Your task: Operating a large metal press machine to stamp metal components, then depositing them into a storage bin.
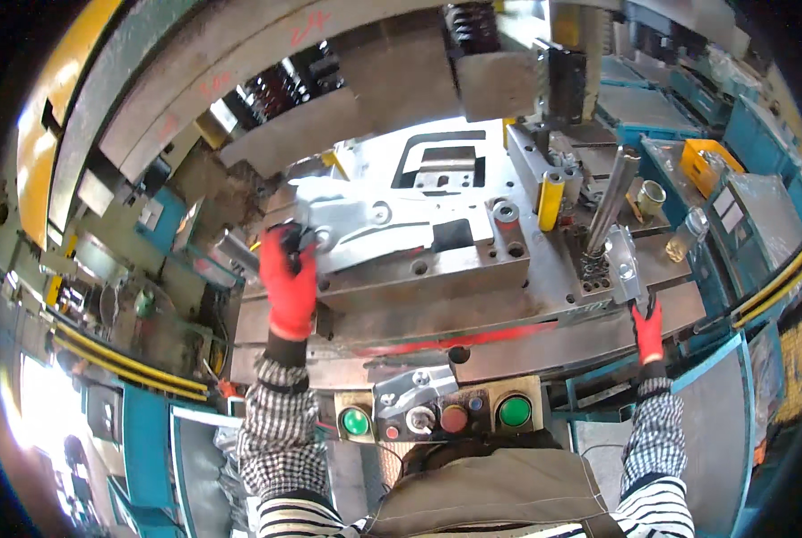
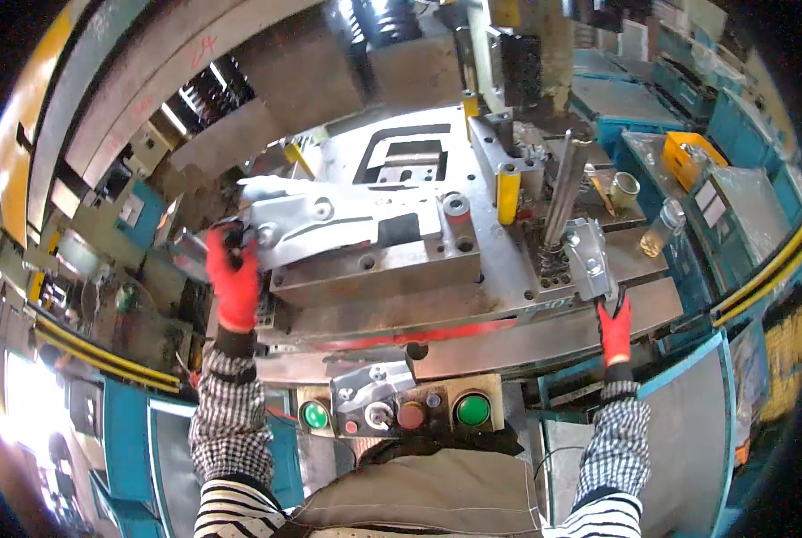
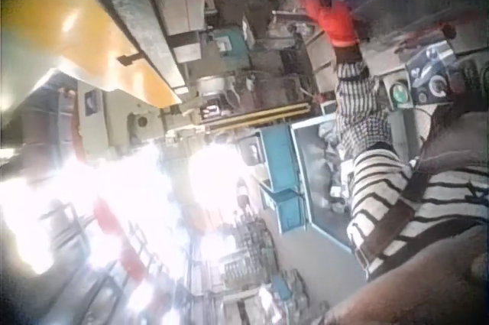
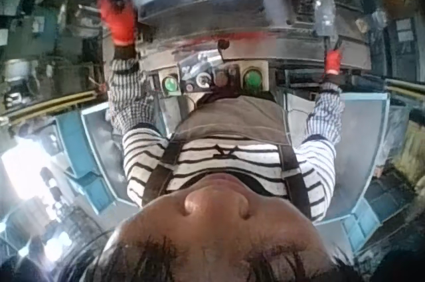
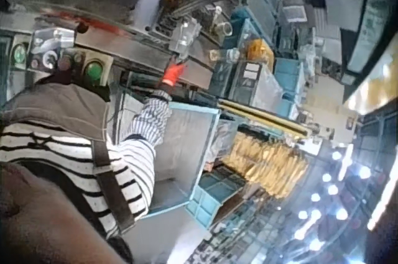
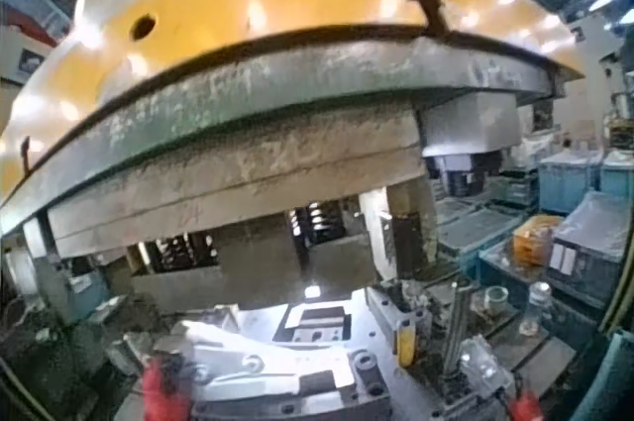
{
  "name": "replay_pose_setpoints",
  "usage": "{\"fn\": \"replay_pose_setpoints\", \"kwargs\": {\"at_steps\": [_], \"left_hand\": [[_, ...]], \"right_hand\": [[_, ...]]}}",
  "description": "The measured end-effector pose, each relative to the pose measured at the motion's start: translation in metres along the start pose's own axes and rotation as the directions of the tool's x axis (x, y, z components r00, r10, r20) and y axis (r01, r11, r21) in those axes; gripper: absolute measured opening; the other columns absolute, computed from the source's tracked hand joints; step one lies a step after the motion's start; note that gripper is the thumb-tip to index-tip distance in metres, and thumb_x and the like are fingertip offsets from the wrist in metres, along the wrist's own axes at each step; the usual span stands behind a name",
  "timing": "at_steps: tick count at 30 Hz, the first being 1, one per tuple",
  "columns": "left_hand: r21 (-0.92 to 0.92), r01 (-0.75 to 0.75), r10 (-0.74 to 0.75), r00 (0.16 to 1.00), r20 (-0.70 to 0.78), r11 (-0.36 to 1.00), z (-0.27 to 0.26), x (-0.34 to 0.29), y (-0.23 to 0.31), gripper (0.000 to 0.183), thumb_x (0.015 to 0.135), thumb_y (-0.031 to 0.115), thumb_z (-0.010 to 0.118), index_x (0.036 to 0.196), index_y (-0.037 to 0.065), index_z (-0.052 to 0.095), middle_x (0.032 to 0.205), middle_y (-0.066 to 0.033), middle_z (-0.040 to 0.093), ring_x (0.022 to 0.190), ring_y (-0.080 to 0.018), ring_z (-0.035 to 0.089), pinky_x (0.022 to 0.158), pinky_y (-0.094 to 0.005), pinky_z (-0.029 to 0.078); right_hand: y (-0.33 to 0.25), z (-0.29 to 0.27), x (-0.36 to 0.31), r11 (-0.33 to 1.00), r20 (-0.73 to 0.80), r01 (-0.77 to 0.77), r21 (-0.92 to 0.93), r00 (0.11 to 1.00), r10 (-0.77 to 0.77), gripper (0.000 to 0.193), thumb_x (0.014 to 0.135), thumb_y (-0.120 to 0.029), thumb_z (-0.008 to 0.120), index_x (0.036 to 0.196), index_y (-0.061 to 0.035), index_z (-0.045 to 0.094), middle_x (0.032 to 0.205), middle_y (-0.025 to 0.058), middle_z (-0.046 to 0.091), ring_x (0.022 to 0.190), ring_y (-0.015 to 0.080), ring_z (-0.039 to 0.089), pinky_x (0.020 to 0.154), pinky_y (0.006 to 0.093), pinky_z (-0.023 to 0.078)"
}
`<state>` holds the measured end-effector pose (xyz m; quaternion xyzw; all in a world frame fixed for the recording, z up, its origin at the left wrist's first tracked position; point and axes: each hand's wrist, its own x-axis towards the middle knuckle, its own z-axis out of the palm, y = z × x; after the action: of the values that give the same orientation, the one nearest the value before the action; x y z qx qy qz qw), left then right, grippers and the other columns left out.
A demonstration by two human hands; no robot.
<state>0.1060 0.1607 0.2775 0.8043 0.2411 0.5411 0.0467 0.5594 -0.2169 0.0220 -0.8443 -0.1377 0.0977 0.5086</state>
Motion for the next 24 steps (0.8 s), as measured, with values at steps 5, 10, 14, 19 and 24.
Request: {"fn": "replay_pose_setpoints", "kwargs": {"at_steps": [5, 10, 14, 19, 24], "left_hand": [[0.017, 0.345, -0.345, 0.939, 0.004, 0.939, -0.086, -0.1, 0.016, 0.034, 0.069, -0.008, 0.044, 0.103, -0.002, 0.047, 0.092, -0.0095, 0.052, 0.085, -0.0163, 0.051, 0.075, -0.0291, 0.043], [0.074, 0.477, -0.474, 0.823, 0.312, 0.876, -0.087, -0.217, 0.036, 0.037, 0.068, -0.005, 0.045, 0.105, -0.002, 0.048, 0.094, -0.0143, 0.053, 0.084, -0.0251, 0.054, 0.073, -0.0316, 0.043], [0.083, 0.555, -0.553, 0.78, 0.294, 0.827, -0.037, -0.27, 0.043, 0.037, 0.066, -0.002, 0.051, 0.102, 0.001, 0.048, 0.097, -0.0171, 0.05, 0.088, -0.0326, 0.051, 0.076, -0.0357, 0.042], [0.075, 0.539, -0.541, 0.81, 0.228, 0.839, 0.004, -0.297, 0.026, 0.038, 0.063, 0.0, 0.055, 0.1, 0.003, 0.048, 0.101, -0.0165, 0.048, 0.093, -0.0336, 0.046, 0.08, -0.0395, 0.037], [0.431, 0.499, -0.598, 0.792, 0.127, 0.752, -0.015, -0.329, 0.023, 0.047, 0.057, 0.007, 0.061, 0.101, 0.006, 0.047, 0.106, -0.0167, 0.045, 0.101, -0.0353, 0.04, 0.086, -0.0455, 0.031]], "right_hand": [[0.031, 0.017, 0.087, 0.59, 0.093, 0.245, -0.769, 0.957, -0.275, 0.073, 0.073, -0.052, 0.055, 0.118, 0.003, 0.04, 0.111, 0.0236, 0.048, 0.096, 0.0362, 0.051, 0.078, 0.0409, 0.042], [0.07, 0.023, 0.131, 0.81, 0.062, 0.194, -0.553, 0.979, -0.192, 0.054, 0.072, -0.05, 0.055, 0.084, 0.0023, 0.059, 0.082, 0.022, 0.059, 0.078, 0.0355, 0.057, 0.068, 0.0406, 0.043], [0.07, 0.009, 0.155, 0.947, -0.016, 0.105, -0.302, 0.993, -0.115, 0.035, 0.073, -0.031, 0.061, 0.081, 0.0027, 0.059, 0.072, 0.0181, 0.059, 0.062, 0.0267, 0.052, 0.062, 0.0368, 0.041], [0.056, -0.031, 0.159, 0.926, 0.032, 0.236, -0.293, 0.971, -0.238, 0.038, 0.074, -0.026, 0.061, 0.101, 0.0004, 0.056, 0.093, 0.014, 0.061, 0.081, 0.0223, 0.057, 0.073, 0.0314, 0.043], [0.078, -0.082, 0.102, 0.861, 0.133, -0.128, 0.493, 0.989, 0.072, 0.039, 0.081, -0.019, 0.052, 0.116, -0.003, 0.046, 0.103, 0.0099, 0.056, 0.09, 0.0192, 0.054, 0.079, 0.0321, 0.041]]}}
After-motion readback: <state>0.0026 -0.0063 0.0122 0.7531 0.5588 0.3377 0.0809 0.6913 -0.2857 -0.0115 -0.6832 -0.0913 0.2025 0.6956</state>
